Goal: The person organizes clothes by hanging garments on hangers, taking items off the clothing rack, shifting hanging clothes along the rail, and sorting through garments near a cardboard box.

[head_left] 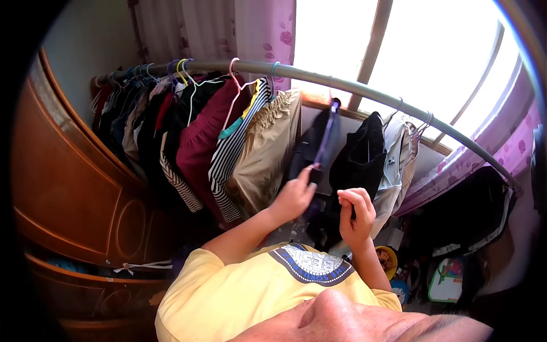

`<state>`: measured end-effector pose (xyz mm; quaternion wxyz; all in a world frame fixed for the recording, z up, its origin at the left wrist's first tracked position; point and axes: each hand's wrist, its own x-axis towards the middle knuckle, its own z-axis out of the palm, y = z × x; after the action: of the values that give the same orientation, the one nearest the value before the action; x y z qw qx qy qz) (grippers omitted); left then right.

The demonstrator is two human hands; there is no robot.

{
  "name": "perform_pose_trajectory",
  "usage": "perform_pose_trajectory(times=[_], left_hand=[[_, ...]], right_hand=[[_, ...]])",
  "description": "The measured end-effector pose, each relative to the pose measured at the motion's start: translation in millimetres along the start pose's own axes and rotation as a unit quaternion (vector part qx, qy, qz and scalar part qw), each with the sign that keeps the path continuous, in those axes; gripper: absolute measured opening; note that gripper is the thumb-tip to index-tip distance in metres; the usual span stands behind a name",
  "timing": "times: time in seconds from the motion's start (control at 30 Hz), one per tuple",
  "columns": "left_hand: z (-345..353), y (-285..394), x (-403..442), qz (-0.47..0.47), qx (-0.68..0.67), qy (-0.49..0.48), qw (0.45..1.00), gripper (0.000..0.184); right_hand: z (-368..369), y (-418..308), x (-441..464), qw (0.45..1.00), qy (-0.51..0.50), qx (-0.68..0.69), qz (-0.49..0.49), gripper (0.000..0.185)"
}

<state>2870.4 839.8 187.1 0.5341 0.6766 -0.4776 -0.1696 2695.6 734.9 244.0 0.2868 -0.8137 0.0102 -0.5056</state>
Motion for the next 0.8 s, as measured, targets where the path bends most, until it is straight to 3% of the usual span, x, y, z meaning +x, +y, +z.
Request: perform_pose_trajectory(times=[0.07,0.13,0.2,0.23,0.3,0.33,0.4,0.5,0.53,0.6,0.67,0.7,0.8], left_hand=[[4.8,27.6,1.0,-0.019,0.020,-0.097,0.995,0.066],[-4.6,39.2,-1.8,0.155,0.091,-0.049,0.983,0.066],[-37.5,52.8,-5.8,0.212,0.182,0.071,0.958,0.055],[-57.8,63.6,-11.4,0.197,0.190,0.147,0.950,0.043],[-101.5,54.5,-14.8,0.194,0.326,0.246,0.892,0.049],[-117.5,49.0,-17.9,0.145,0.376,0.249,0.881,0.054],[-133.0,19.6,-22.6,-0.013,0.297,0.188,0.936,0.056],[-125.2,-18.4,-16.8,-0.056,0.086,0.121,0.987,0.055],[-114.9,-25.2,-12.6,0.021,0.126,0.130,0.983,0.051],[-96.0,-11.2,-18.1,-0.024,0.112,0.066,0.991,0.051],[-65.9,-1.7,-15.9,0.027,0.130,0.084,0.988,0.042],[-51.2,-16.4,-15.4,0.067,0.201,0.060,0.976,0.045],[-25.2,31.8,-8.5,0.011,0.052,-0.036,0.998,0.052]], right_hand=[[6.1,-3.1,8.4,1.000,0.000,-0.003,0.021,0.022],[9.2,-4.0,15.0,0.999,-0.001,-0.006,0.039,0.021],[9.3,-1.2,15.4,0.999,0.009,-0.010,0.031,0.019],[8.8,-0.3,14.0,0.999,0.013,-0.015,0.027,0.019],[9.8,3.3,7.4,0.999,0.016,-0.011,0.037,0.019],[12.3,4.9,5.3,0.998,0.014,0.002,0.055,0.019],[15.6,4.7,-0.5,0.995,0.007,0.029,0.093,0.020],[22.0,-2.2,2.2,0.995,-0.022,0.031,0.089,0.019],[25.2,-4.1,4.9,0.996,-0.023,0.038,0.076,0.018],[29.9,-7.1,10.8,0.997,-0.026,0.046,0.052,0.018],[34.6,-2.8,16.3,0.993,-0.047,0.060,0.093,0.024],[41.5,-2.2,23.8,0.992,-0.045,0.056,0.103,0.029],[63.4,11.6,42.5,0.985,-0.072,-0.009,0.154,0.052]])
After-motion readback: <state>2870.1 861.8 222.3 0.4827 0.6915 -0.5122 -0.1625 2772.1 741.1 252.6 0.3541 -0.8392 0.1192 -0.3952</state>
